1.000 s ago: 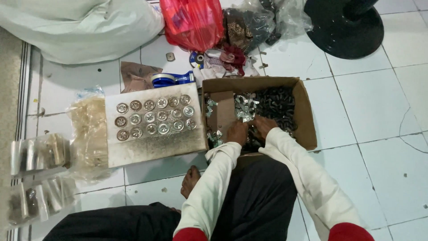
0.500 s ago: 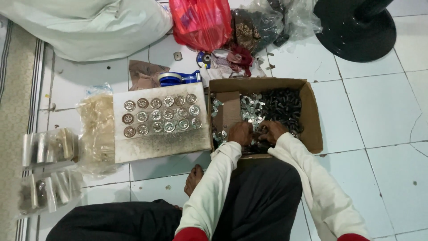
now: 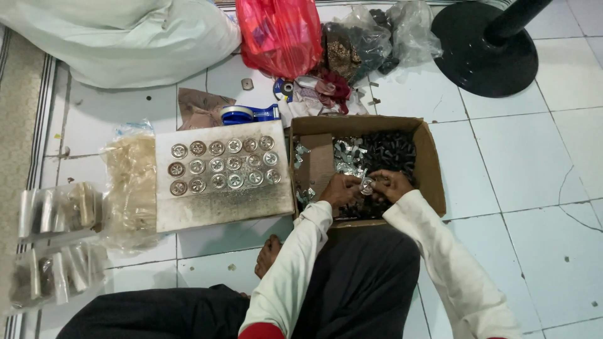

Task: The person is picking small metal rings from a cardboard box and arranging them on a template board or placing them into small plastic bags.

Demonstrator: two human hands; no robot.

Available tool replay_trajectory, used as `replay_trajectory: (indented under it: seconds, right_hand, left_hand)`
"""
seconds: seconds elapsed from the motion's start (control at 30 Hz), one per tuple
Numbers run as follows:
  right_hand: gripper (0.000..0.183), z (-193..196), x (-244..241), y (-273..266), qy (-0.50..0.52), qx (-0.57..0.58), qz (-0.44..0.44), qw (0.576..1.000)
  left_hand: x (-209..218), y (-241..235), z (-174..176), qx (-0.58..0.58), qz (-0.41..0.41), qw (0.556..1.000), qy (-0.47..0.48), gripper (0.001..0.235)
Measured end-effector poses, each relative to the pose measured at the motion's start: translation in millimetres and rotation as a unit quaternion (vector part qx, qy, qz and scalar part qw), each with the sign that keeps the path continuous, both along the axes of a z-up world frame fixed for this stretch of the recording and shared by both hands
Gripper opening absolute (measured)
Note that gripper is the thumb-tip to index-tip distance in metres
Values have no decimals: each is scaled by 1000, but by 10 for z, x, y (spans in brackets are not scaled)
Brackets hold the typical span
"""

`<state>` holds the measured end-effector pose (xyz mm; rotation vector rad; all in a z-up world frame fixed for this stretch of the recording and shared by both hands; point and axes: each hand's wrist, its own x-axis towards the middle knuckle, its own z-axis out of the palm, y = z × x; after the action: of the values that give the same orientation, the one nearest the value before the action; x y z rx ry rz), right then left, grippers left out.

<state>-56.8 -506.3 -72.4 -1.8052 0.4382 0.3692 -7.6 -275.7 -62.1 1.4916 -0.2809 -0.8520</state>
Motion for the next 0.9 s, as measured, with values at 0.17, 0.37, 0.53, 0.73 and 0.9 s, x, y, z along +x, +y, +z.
replay_trajectory:
  seconds: [0.17, 0.37, 0.53, 0.73, 0.9]
  right_hand:
    - [29, -61, -8, -29, -49, -50, 9, 997]
    - [26, -303, -67, -230, -58, -70, -15, 996]
    - [21, -345, -154, -299, -50, -124, -30, 990]
    - [23, -91, -61, -273, 4, -308, -22, 951]
    - [20, 707, 95, 295, -81, -248, -40, 964]
  left_hand:
    - [-40, -32, -36, 27, 0, 999, -37, 33]
    - [85, -104, -443, 78, 1, 990, -113, 23]
    - [127, -188, -705, 108, 18, 981, -159, 18]
    - [72, -133, -420, 124, 58, 962, -234, 20]
    - [-31, -2, -148, 80, 128, 946, -288, 20]
